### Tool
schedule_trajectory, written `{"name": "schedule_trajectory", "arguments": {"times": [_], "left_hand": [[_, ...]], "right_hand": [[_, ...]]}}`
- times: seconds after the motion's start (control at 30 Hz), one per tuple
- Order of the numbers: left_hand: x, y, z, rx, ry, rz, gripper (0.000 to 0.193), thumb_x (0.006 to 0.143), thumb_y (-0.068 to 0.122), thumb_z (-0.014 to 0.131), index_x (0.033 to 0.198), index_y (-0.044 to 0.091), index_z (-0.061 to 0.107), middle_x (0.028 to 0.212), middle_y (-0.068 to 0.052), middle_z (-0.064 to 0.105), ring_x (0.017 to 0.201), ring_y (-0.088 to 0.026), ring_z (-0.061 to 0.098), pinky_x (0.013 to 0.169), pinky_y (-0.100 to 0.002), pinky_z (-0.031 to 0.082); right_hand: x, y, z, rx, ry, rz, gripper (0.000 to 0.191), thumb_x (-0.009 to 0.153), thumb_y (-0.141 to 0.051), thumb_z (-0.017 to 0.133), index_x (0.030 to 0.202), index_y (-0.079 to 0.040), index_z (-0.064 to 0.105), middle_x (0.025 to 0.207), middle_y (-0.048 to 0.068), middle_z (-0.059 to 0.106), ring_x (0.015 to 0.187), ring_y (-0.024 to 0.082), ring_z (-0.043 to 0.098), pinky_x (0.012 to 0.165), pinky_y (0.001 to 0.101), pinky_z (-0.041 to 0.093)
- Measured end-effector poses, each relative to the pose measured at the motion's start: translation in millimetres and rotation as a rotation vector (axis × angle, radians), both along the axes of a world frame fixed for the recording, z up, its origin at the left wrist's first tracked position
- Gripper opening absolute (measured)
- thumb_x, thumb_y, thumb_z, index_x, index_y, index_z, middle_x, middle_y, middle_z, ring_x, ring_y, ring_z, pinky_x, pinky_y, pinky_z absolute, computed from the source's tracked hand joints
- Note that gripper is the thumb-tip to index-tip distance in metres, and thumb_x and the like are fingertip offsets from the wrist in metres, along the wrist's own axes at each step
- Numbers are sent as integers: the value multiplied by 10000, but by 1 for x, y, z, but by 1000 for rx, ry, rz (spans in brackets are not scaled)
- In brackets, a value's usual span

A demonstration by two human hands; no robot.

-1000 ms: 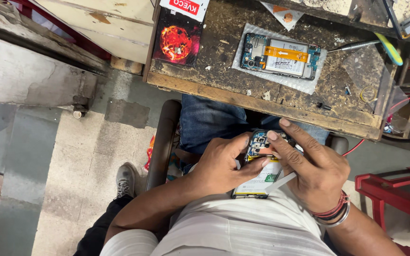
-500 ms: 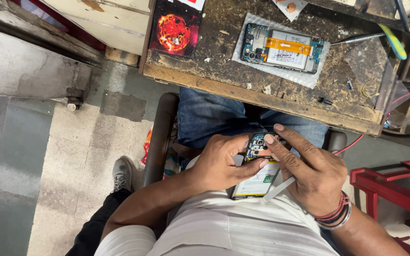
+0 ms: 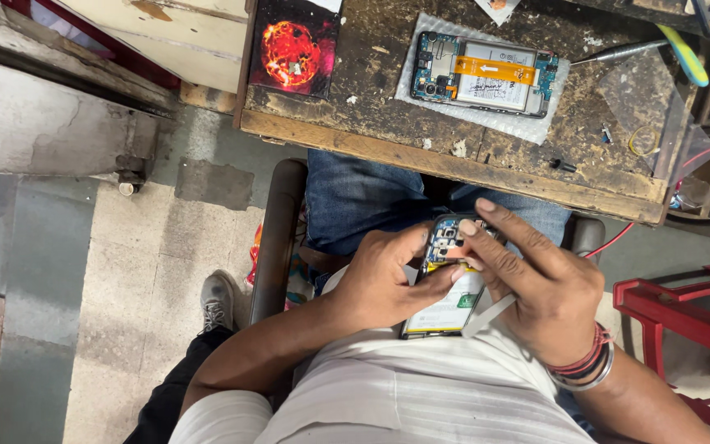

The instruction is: The person disassembles a smartphone, removes the battery, and uses a metal tool to pry and separate internal components. They then reassemble the phone by reconnecting the battery and aligning the casing.

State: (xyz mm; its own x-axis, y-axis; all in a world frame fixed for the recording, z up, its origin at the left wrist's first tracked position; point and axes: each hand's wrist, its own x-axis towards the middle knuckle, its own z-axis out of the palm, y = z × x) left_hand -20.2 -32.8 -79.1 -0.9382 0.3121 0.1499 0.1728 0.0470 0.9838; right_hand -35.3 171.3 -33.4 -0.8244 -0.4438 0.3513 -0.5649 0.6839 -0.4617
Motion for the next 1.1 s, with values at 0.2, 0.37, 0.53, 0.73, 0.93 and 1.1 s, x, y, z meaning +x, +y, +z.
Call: {"name": "schedule_trajectory", "arguments": {"times": [0.2,0.37,0.53,0.73,0.93,1.1], "left_hand": [[0,-1,-6,24,-51,10,399,954,115,767,1295,23,582,1000,-84,768,883,-138,785,743,-266,609],[2,-1,-6,20,-76,-18,376,979,109,746,1302,18,577,1004,-92,770,897,-144,787,749,-271,608],[2,-2,-3,27,-78,-24,403,990,120,736,1335,13,559,1006,-90,767,882,-143,786,738,-267,611],[4,-3,-4,10,-57,-10,434,983,132,747,1354,15,555,1003,-88,764,860,-141,780,716,-266,607],[4,-5,-3,-33,-64,-2,419,971,160,755,1330,32,580,963,-86,770,815,-143,787,658,-265,590],[5,-6,-2,-5,-71,-12,449,976,179,743,1360,29,564,971,-85,775,841,-151,797,665,-265,602]], "right_hand": [[-7,-3,2,-72,-50,-38,368,888,-123,828,1243,-115,733,1305,116,709,1123,292,746,900,358,621],[-8,-8,5,-56,-30,-29,320,859,-129,841,1164,-95,748,1260,117,724,1087,285,749,867,358,616],[-9,-12,10,-77,-23,-33,293,890,-113,827,1168,-87,739,1245,108,728,1097,276,752,887,352,620],[-7,-15,15,-54,-11,-41,295,890,-93,825,1172,-87,738,1227,109,733,1076,269,756,869,347,616],[-7,-19,17,-49,-3,-39,327,880,-93,818,1197,-100,737,1238,116,728,1082,273,751,860,346,614],[-5,-21,21,-9,-10,-47,337,864,-75,812,1192,-112,744,1237,99,729,1058,264,753,828,341,608]]}}
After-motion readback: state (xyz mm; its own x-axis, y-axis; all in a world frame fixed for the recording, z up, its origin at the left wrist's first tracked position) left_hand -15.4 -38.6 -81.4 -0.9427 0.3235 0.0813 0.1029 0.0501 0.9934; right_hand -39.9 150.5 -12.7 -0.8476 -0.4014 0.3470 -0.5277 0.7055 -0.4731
